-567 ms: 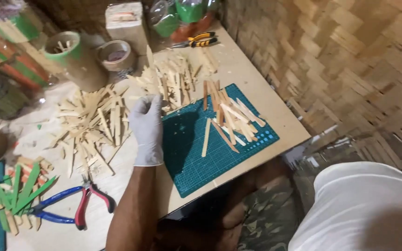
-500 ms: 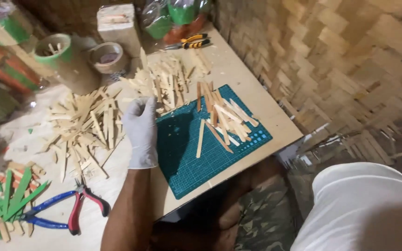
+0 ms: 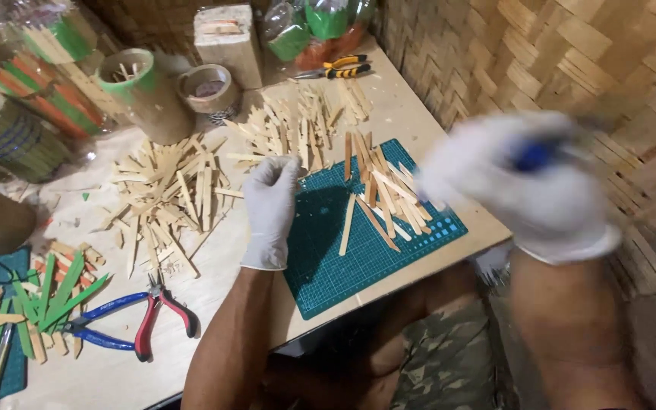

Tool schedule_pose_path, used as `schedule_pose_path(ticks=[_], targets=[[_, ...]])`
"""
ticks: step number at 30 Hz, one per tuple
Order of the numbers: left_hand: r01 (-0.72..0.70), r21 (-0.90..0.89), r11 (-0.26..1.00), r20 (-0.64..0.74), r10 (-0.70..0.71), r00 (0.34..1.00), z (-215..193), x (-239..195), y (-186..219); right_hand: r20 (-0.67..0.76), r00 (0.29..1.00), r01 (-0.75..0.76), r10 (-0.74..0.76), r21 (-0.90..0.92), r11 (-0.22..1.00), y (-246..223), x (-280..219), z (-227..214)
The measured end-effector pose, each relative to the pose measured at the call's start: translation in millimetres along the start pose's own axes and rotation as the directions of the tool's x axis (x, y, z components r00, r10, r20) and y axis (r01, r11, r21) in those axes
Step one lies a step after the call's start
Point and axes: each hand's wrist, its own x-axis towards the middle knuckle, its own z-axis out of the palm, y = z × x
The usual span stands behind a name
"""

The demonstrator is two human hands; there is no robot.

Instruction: The person is using a small hand-held cutter to trim the ends of thin bamboo sticks over a green cutting mat.

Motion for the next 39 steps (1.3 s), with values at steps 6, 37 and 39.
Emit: schedule_pose_path(ticks=[6,37,39], targets=[[0.036,0.051,0.998,-0.014,-0.035,0.999,8,0,-9,-0.727,0.647,-0.504,0.231,-0.18,0.845,130,38,-30],[0.203,0.055,0.978,0.101,-0.208,0.973,22,-9,-20,-0.609,0.635,-0.64,0.475,-0.071,0.765,227,27,-38],[0.208,-0.002,0.978,0.095,-0.207,0.974,19,-8,-15,-0.61,0.639,-0.62,0.469,-0.047,0.783,225,30,-36]])
